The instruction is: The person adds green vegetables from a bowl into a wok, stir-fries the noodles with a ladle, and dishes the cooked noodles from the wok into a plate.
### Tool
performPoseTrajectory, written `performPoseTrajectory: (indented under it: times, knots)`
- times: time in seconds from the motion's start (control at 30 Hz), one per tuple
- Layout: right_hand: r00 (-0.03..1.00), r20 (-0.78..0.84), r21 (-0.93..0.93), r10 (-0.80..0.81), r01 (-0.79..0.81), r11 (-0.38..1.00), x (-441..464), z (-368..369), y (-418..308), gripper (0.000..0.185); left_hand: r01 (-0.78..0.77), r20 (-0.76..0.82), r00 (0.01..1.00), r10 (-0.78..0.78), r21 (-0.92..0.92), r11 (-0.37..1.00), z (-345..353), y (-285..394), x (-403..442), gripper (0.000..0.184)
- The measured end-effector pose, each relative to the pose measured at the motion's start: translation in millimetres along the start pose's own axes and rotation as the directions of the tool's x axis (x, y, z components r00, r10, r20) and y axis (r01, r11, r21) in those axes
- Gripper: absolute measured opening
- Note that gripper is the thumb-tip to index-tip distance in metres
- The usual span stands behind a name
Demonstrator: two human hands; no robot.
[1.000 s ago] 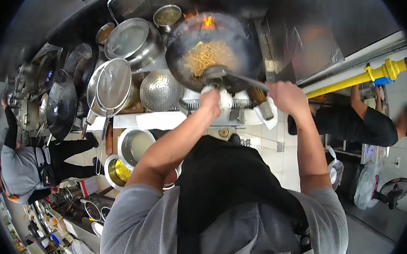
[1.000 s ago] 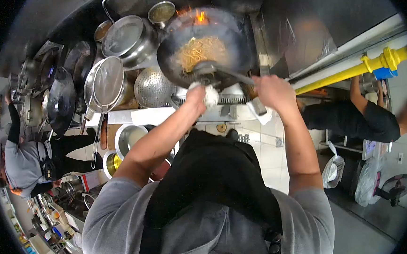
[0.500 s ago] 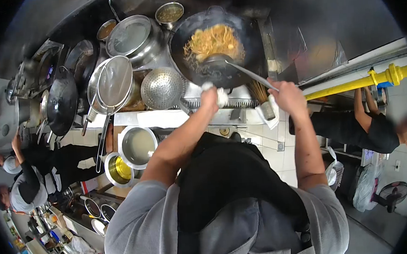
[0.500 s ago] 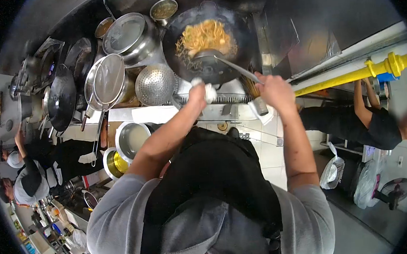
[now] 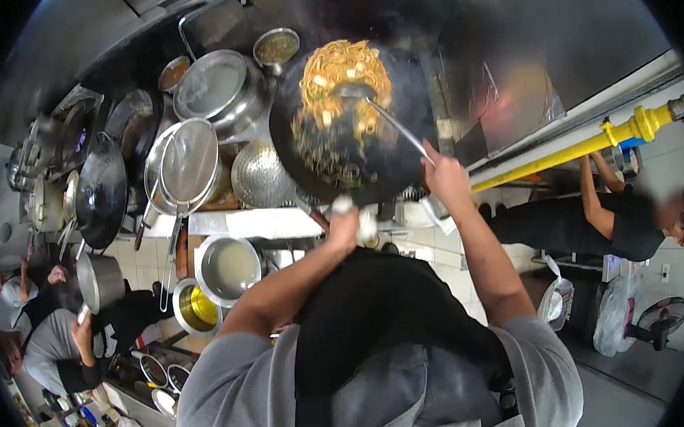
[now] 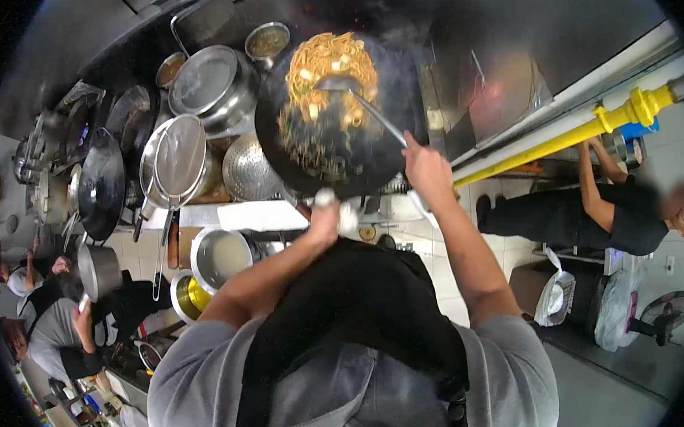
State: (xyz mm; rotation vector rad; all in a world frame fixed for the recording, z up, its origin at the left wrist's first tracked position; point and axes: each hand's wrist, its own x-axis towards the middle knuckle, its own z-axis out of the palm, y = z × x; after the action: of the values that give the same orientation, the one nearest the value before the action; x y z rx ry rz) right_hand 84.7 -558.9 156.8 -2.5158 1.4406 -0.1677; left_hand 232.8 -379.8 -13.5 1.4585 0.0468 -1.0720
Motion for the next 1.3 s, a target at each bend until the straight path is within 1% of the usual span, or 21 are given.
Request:
performPoseTrajectory:
  times: [0.03,0.07,0.13,0.17,0.2,0.23,0.27,0.3,0.33,0.4,0.5,0.57,0.7,0.77,0.8,0.9,0.93,1.03,1.1,1.23,1.3]
  knots:
    - [0.998,-0.006,0.127,0.056,-0.054,0.990,-11.2,-16.7,-2.9,0.039,-0.041,-0.015,0.999,0.041,0.037,0.998,-6.3,-0.4,-14.9,0.027]
    - [0.997,-0.079,0.201,-0.020,0.036,0.979,-17.7,-10.5,8.6,0.039,0.002,-0.085,0.996,0.013,0.166,0.986,-12.6,-4.4,-11.7,0.033]
    - [0.989,-0.132,0.381,-0.072,0.117,0.917,-23.2,-4.2,40.9,0.040,0.073,-0.027,0.997,-0.072,0.019,0.997,-5.2,14.3,3.7,0.021]
    - [0.992,-0.109,0.502,-0.060,0.107,0.858,-28.5,-4.5,42.0,0.040,0.052,-0.032,0.998,-0.050,0.085,0.995,-26.3,-11.5,70.3,0.014]
    - [0.992,0.119,0.601,0.046,-0.109,0.792,-33.0,-12.0,36.6,0.043,0.172,0.104,0.982,-0.156,-0.174,0.970,-6.3,20.7,64.6,0.017]
    - [0.995,0.089,0.485,0.044,-0.082,0.871,-37.5,-27.9,32.0,0.041,0.334,0.237,0.937,-0.257,-0.384,0.861,16.7,56.7,57.8,0.021]
    - [0.995,-0.098,0.491,-0.036,0.080,0.867,-28.7,-3.9,49.3,0.042,0.325,0.432,0.885,-0.175,-0.305,0.895,40.0,87.1,53.4,0.025]
    - [0.992,-0.123,0.509,0.007,0.057,0.859,-25.1,-3.2,44.2,0.042,0.396,0.438,0.864,-0.248,-0.287,0.872,43.8,92.2,68.8,0.027]
    - [0.997,-0.003,0.421,0.075,-0.067,0.905,-18.0,-18.7,30.3,0.042,0.321,0.349,0.914,-0.209,-0.304,0.897,50.5,79.5,83.4,0.025]
    - [0.989,0.009,0.351,0.148,-0.142,0.926,10.9,7.0,33.7,0.040,0.198,0.184,0.972,-0.146,-0.300,0.933,47.5,62.8,100.0,0.021]
    - [0.971,0.049,0.260,0.234,-0.238,0.936,53.7,26.2,22.2,0.040,0.191,0.185,0.971,-0.149,-0.238,0.952,48.0,62.1,109.4,0.016]
    - [0.974,0.000,0.357,0.226,-0.211,0.910,75.6,59.9,19.1,0.038,0.189,0.177,0.974,-0.143,-0.278,0.942,48.7,64.5,105.8,0.018]
    - [0.992,0.057,0.344,-0.113,0.087,0.935,83.9,95.6,8.0,0.043,0.230,0.183,0.968,-0.174,-0.353,0.907,44.7,52.3,124.0,0.021]
    - [0.862,0.501,0.464,0.078,-0.343,0.816,63.8,26.4,-5.3,0.043,0.264,0.194,0.960,-0.202,-0.386,0.884,48.1,65.3,104.4,0.023]
    - [0.882,0.452,0.549,0.130,-0.391,0.739,62.1,37.7,8.9,0.043,0.262,0.201,0.960,-0.194,-0.400,0.878,50.3,74.7,93.5,0.023]
    - [0.995,-0.091,0.455,-0.036,0.074,0.887,95.2,72.8,54.3,0.044,0.285,0.199,0.955,-0.218,-0.425,0.859,49.9,77.1,88.4,0.023]
    - [1.000,-0.012,0.394,0.026,-0.019,0.919,101.4,45.2,33.9,0.043,0.311,0.224,0.946,-0.235,-0.416,0.855,48.3,70.4,97.8,0.023]
    - [0.998,0.007,0.165,-0.069,0.067,0.984,138.1,56.0,15.1,0.042,0.316,0.221,0.944,-0.244,-0.405,0.858,53.7,74.8,96.2,0.022]
    - [0.994,0.040,0.217,-0.098,0.087,0.972,146.3,82.4,2.7,0.039,0.314,0.238,0.944,-0.229,-0.432,0.845,54.5,76.1,94.2,0.020]
    - [0.964,0.199,0.078,-0.174,0.161,0.984,101.1,41.3,-21.3,0.040,0.373,0.254,0.924,-0.286,-0.429,0.823,50.6,69.6,105.1,0.019]
    - [0.959,0.216,-0.117,-0.185,0.213,0.970,75.3,-2.6,-17.9,0.042,0.365,0.253,0.926,-0.281,-0.409,0.836,52.6,70.2,109.6,0.019]
